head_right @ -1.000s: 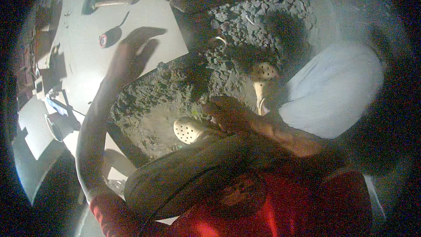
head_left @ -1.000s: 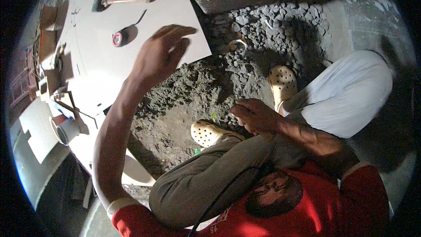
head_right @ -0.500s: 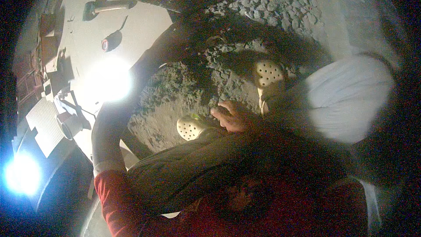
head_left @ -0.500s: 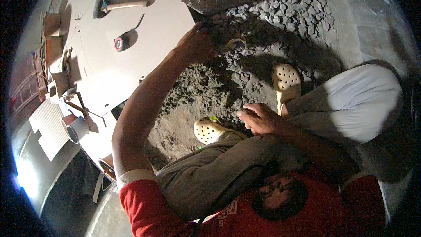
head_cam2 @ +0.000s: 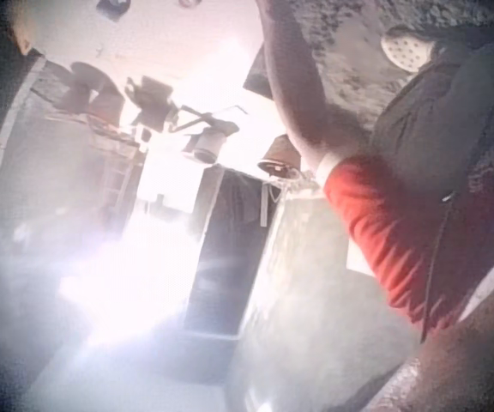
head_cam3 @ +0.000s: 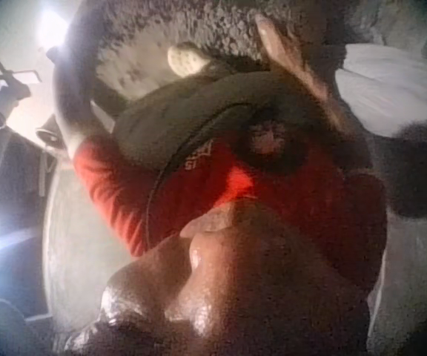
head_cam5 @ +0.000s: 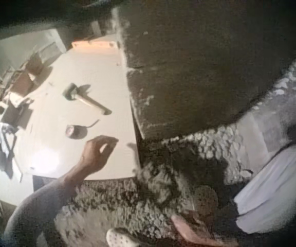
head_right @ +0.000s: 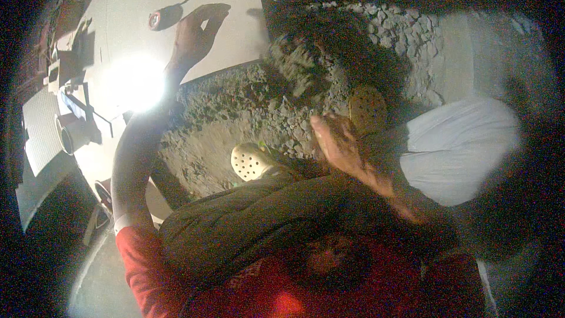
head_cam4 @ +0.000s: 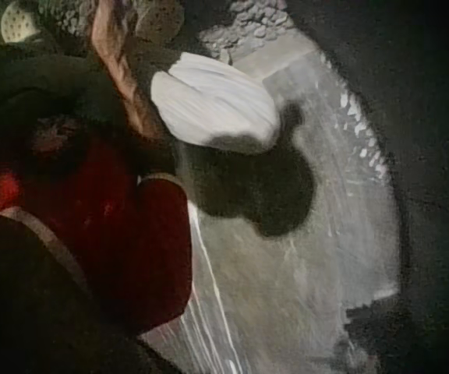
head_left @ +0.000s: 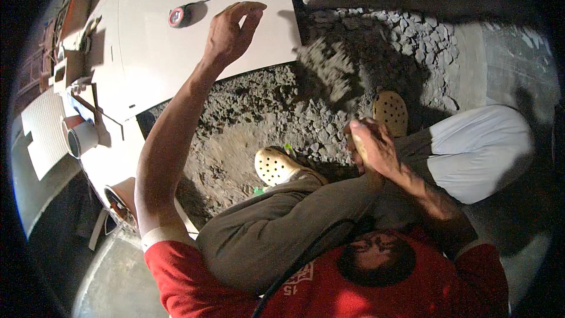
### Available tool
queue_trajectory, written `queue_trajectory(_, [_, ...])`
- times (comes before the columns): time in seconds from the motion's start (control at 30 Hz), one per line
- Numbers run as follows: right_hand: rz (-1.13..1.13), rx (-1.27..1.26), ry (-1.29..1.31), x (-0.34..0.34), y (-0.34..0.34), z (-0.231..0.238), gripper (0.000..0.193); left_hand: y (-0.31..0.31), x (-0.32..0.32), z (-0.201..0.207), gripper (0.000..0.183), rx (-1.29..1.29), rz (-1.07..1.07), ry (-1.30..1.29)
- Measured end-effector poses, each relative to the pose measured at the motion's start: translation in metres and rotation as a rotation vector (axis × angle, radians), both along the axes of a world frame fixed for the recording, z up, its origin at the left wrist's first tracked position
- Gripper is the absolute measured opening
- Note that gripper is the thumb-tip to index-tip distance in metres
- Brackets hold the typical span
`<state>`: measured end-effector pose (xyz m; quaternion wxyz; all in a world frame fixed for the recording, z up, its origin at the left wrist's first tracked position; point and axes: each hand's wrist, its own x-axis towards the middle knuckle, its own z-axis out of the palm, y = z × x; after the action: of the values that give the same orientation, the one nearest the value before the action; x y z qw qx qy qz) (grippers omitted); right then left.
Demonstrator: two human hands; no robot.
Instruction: The person measures a floor area, spreads cement with a trowel, and places a large white tile onto the prepared surface. They adjust the tile position and continue spreading cement around the edges.
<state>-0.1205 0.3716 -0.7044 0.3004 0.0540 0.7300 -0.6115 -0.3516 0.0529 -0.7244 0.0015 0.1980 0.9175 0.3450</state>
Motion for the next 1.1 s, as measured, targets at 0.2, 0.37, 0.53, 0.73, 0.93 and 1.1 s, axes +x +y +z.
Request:
queue_trajectory(0.2, [-0.51, 0.151, -0.226, -0.017, -0.051, -0.002, 0.044, -0.025, 0.036, -0.006, 0.026, 0.048, 0.079, -0.032])
queue_trajectory(0.37, [-0.219, 0.555, 0.165, -0.036, -0.112, -0.066, 0.071, -0.031, 0.05, -0.003, 0.026, 0.015, 0.08, -0.044])
queue_trajectory(0.53, [-0.322, 0.353, 0.035, -0.012, -0.083, -0.061, 0.075, -0.042, 0.065, 0.002, 0.026, 0.048, 0.071, -0.022])
queue_trajectory(0.73, [-0.304, 0.19, 0.042, -0.026, -0.058, -0.045, 0.051, -0.045, 0.076, 0.004, 0.025, 0.057, 0.074, -0.018])
queue_trajectory(0.93, [-0.426, -0.079, -0.497, -0.046, -0.058, -0.008, 0.043, -0.028, 0.103, 0.002, 0.026, -0.041, 0.153, -0.241])
queue_trajectory(1.1, [-0.396, -0.216, -0.591, -0.061, -0.055, 0.003, 0.049, -0.024, 0.109, -0.02, 0.07, -0.394, 0.008, -0.096])
